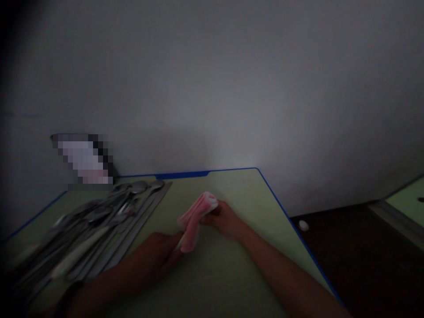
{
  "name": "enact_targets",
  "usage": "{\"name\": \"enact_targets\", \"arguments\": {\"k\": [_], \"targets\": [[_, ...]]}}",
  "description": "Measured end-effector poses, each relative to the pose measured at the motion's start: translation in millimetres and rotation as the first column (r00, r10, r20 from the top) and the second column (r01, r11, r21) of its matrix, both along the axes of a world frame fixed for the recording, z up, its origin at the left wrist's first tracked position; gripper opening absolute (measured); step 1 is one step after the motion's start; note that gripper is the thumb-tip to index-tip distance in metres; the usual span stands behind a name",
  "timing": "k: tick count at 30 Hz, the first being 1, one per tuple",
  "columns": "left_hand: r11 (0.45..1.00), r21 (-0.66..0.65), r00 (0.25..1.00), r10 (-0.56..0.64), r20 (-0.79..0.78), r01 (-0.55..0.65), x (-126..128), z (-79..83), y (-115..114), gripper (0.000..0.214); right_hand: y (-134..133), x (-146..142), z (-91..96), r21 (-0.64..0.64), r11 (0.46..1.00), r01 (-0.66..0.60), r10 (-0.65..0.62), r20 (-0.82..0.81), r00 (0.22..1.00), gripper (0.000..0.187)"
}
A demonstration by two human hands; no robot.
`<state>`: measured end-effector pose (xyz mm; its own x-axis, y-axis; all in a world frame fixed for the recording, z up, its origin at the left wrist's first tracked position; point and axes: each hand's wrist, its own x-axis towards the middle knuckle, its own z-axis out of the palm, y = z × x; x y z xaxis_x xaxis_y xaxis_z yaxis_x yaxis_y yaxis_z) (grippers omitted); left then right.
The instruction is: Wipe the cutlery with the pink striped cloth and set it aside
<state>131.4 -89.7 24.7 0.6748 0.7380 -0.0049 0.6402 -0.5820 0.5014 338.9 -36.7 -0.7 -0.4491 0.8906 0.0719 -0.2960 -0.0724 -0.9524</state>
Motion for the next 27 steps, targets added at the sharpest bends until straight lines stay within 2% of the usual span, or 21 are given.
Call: {"name": "enact_targets", "arguments": {"k": [7, 11, 17, 20, 23, 27], "targets": [[1.000, -0.011, 1.000, -0.001, 0.014, 0.002, 1, 1.4, 2, 0.037, 4, -5, -14.5, -0.104, 0.994, 0.044, -0.050, -0.056, 0.997, 0.019], [0.998, -0.048, 0.999, 0.039, 0.008, -0.038, 0, 5.9, 1, 0.037, 1, -11, -9.0, -0.177, 0.980, 0.093, -0.117, -0.133, 0.984, 0.019], [0.991, -0.098, 0.995, 0.095, -0.006, -0.095, 1, 7.6, 1, 0.038, 3, -16, 1.6, -0.319, 0.923, 0.218, -0.299, -0.232, 0.926, 0.023], [0.978, -0.152, 0.978, 0.165, 0.129, -0.145, -1, 3.8, 3, 0.034, 6, -17, 1.5, -0.333, 0.909, 0.252, -0.349, -0.274, 0.896, 0.025], [0.963, -0.220, 0.933, 0.215, 0.289, -0.154, -4, 2.6, 4, 0.041, 9, -15, -0.2, -0.355, 0.892, 0.279, -0.392, -0.303, 0.869, 0.023], [0.965, -0.227, 0.935, 0.196, 0.296, -0.130, -7, 7.7, 5, 0.038, 8, -12, -0.5, -0.303, 0.925, 0.228, -0.321, -0.306, 0.896, 0.018]]}}
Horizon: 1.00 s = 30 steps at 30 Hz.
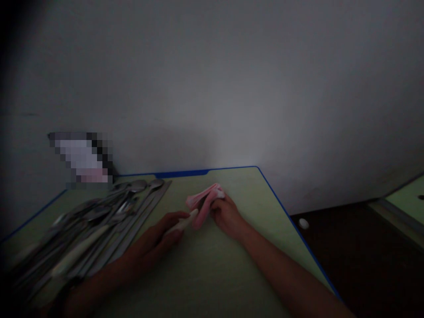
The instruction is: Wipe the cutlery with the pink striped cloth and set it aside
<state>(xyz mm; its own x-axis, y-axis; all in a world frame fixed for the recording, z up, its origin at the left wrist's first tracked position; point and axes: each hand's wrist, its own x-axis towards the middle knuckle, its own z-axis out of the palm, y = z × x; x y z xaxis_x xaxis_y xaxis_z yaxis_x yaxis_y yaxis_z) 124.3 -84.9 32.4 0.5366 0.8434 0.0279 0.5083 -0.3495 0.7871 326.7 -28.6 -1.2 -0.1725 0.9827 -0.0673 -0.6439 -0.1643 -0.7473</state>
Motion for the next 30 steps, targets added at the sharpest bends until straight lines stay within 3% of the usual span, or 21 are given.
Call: {"name": "enact_targets", "arguments": {"k": [5, 11, 18, 30], "targets": [[0.999, -0.007, 0.998, -0.031, -0.046, 0.031, 1.7, 0.5, -1.7, 0.035, -5.4, 1.1, 3.7, 0.058, 0.994, -0.097, 0.094, 0.042, 0.995, 0.014], [0.997, 0.011, 0.993, -0.077, -0.093, 0.078, 2.6, -2.4, -1.2, 0.029, -7.5, -0.1, 6.8, 0.062, 0.983, -0.174, 0.165, 0.131, 0.978, 0.024], [0.989, 0.062, 0.981, -0.124, -0.147, 0.134, 3.5, -0.6, -1.9, 0.028, -8.6, -2.1, 6.7, 0.071, 0.984, -0.165, 0.151, 0.164, 0.975, 0.025], [0.990, 0.069, 0.985, -0.116, -0.124, 0.126, 4.8, -0.5, -2.2, 0.029, -9.0, -2.3, 8.5, 0.045, 0.986, -0.161, 0.151, 0.171, 0.974, 0.024]]}}
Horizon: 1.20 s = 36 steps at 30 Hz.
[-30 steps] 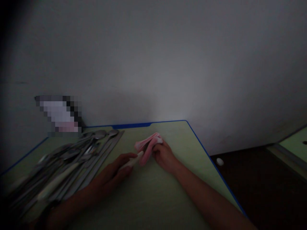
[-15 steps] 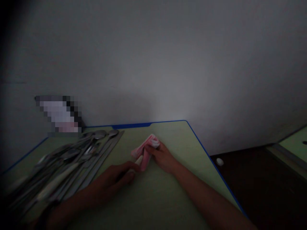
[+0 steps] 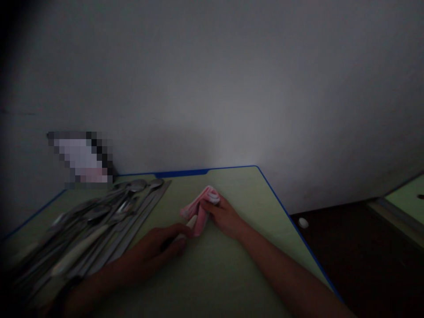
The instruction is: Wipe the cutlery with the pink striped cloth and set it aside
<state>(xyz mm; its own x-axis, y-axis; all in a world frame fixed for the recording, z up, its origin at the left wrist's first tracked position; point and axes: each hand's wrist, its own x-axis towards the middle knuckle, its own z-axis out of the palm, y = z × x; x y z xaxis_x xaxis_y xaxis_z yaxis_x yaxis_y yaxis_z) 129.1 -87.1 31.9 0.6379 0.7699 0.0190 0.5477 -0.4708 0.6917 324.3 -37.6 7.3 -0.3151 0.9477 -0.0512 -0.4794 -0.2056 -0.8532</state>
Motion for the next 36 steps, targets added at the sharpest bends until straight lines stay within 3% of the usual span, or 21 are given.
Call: {"name": "enact_targets", "arguments": {"k": [8, 17, 24, 36], "targets": [[0.995, -0.080, 0.994, -0.048, 0.099, 0.056, -4, 4.1, 0, 0.029, 1, 3, -4.1, 0.018, 1.000, -0.022, 0.021, 0.037, 0.999, 0.022], [0.986, -0.054, 0.979, -0.152, 0.138, 0.160, -12, -0.1, 4, 0.032, 1, 2, -3.1, 0.015, 1.000, -0.026, 0.025, 0.026, 0.999, 0.023], [0.990, -0.043, 0.985, -0.130, 0.110, 0.135, -8, -7.1, 5, 0.033, 1, 2, -3.2, -0.014, 1.000, -0.017, 0.017, 0.019, 1.000, 0.024], [0.992, -0.097, 0.992, -0.071, 0.106, 0.081, -3, 5.1, 1, 0.029, -1, 3, 0.9, -0.062, 0.998, 0.004, -0.002, 0.036, 0.999, 0.015]]}}
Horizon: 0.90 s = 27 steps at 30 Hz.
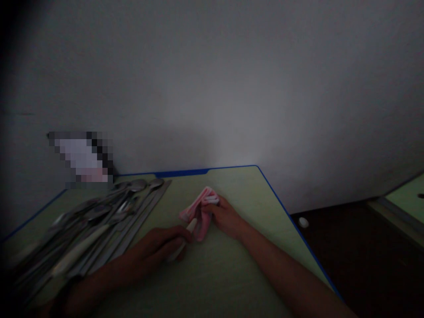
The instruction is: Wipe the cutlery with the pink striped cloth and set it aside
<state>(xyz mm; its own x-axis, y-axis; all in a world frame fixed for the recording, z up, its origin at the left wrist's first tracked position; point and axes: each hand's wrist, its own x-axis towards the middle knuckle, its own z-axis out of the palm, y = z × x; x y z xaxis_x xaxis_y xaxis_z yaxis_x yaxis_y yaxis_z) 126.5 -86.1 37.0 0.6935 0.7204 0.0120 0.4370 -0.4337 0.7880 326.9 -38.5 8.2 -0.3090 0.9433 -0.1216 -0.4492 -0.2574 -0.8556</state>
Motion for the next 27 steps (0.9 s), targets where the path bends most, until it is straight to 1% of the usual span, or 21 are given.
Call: {"name": "enact_targets", "arguments": {"k": [5, 11, 17, 21, 27], "targets": [[1.000, -0.015, 1.000, 0.003, -0.005, -0.003, 1.3, 0.9, -0.4, 0.033, 0.1, 0.0, -0.4, -0.016, 1.000, -0.020, 0.020, 0.001, 1.000, 0.017], [1.000, 0.001, 1.000, 0.007, -0.005, -0.007, 1.6, 0.0, -0.7, 0.036, 1.3, 1.7, -4.8, 0.004, 1.000, -0.015, 0.015, -0.006, 1.000, 0.020], [1.000, 0.000, 1.000, 0.003, -0.013, -0.003, 1.5, -1.5, 0.5, 0.033, 1.0, 1.5, -2.4, -0.014, 1.000, 0.003, -0.003, -0.005, 1.000, 0.021], [1.000, 0.001, 1.000, 0.003, -0.016, -0.003, 1.4, -2.0, 0.9, 0.031, 0.9, 0.3, -3.0, 0.011, 1.000, 0.011, -0.011, -0.004, 1.000, 0.022], [1.000, 0.006, 1.000, 0.008, -0.016, -0.008, 0.7, -3.5, 0.8, 0.030, 2.0, -1.0, -5.2, 0.059, 0.998, -0.010, 0.011, -0.025, 1.000, 0.021]]}}
